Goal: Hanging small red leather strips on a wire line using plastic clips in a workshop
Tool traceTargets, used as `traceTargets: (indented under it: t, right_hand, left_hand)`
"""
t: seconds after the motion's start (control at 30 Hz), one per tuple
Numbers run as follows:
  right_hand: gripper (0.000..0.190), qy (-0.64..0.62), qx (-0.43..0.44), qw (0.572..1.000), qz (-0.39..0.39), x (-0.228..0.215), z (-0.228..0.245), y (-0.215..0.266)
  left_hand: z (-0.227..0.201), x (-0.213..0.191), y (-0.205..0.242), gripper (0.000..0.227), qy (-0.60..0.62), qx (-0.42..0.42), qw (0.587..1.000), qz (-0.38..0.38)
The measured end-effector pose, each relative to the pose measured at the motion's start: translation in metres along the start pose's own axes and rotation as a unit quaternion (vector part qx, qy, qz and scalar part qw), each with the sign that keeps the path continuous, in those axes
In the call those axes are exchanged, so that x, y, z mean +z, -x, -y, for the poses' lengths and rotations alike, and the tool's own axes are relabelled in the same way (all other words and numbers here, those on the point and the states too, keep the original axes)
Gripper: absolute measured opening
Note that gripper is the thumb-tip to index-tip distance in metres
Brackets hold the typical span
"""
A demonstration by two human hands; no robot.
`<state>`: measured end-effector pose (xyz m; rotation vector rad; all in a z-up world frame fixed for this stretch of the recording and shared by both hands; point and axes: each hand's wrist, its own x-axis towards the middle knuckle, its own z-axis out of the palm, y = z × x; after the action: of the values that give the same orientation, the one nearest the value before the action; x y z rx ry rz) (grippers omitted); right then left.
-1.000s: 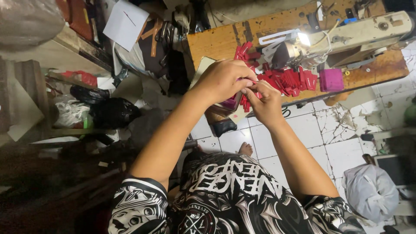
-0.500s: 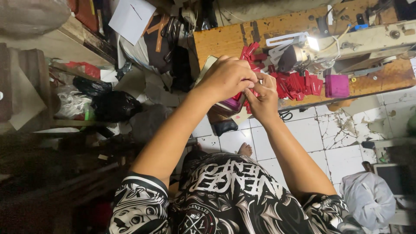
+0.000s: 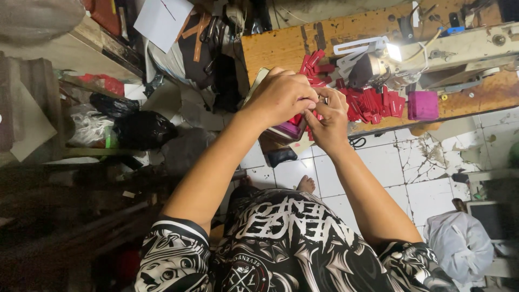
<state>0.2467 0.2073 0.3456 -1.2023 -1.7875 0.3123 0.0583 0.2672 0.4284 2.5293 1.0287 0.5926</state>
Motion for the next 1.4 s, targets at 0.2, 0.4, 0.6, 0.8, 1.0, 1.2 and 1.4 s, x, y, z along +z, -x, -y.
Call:
traceTargets:
  t: [0.2, 0.4, 0.6, 0.8, 1.0, 1.2, 1.4]
  right_hand:
    - [0.01, 0.04, -0.007, 0.999, 0.013, -0.009, 0.007, -0.002]
    - [0.013, 0.068, -0.017, 0.997, 0.028, -0.014, 0.011, -0.007]
    - [0.013, 0.078, -0.015, 0.996, 0.044, -0.015, 0.012, -0.01]
    - [0.013, 0.073, -0.014, 0.995, 0.06, -0.017, 0.02, -0.017]
    - [0.013, 0.071, -0.02, 0.995, 0.071, -0.013, 0.019, -0.019]
    - [0.014, 0.069, -0.021, 0.995, 0.075, -0.01, 0.022, -0.021]
    - [0.013, 0.076, -0.025, 0.994, 0.077, -0.009, 0.018, -0.019]
  left_hand:
    - [-0.002, -0.003, 0.002, 0.005, 0.022, 0.014, 0.999, -0.022]
    - [-0.002, -0.006, 0.005, 0.007, 0.028, 0.02, 0.999, -0.034]
    - [0.004, -0.007, 0.008, 0.008, 0.025, 0.016, 0.999, -0.038]
    - [0.015, -0.002, 0.012, 0.007, 0.024, 0.008, 0.999, -0.047]
    - [0.02, -0.005, 0.022, 0.005, 0.023, -0.01, 0.997, -0.07]
    - [0.032, -0.001, 0.034, 0.006, 0.015, -0.019, 0.995, -0.1]
    - [0.039, 0.008, 0.042, 0.008, 0.021, -0.031, 0.992, -0.124]
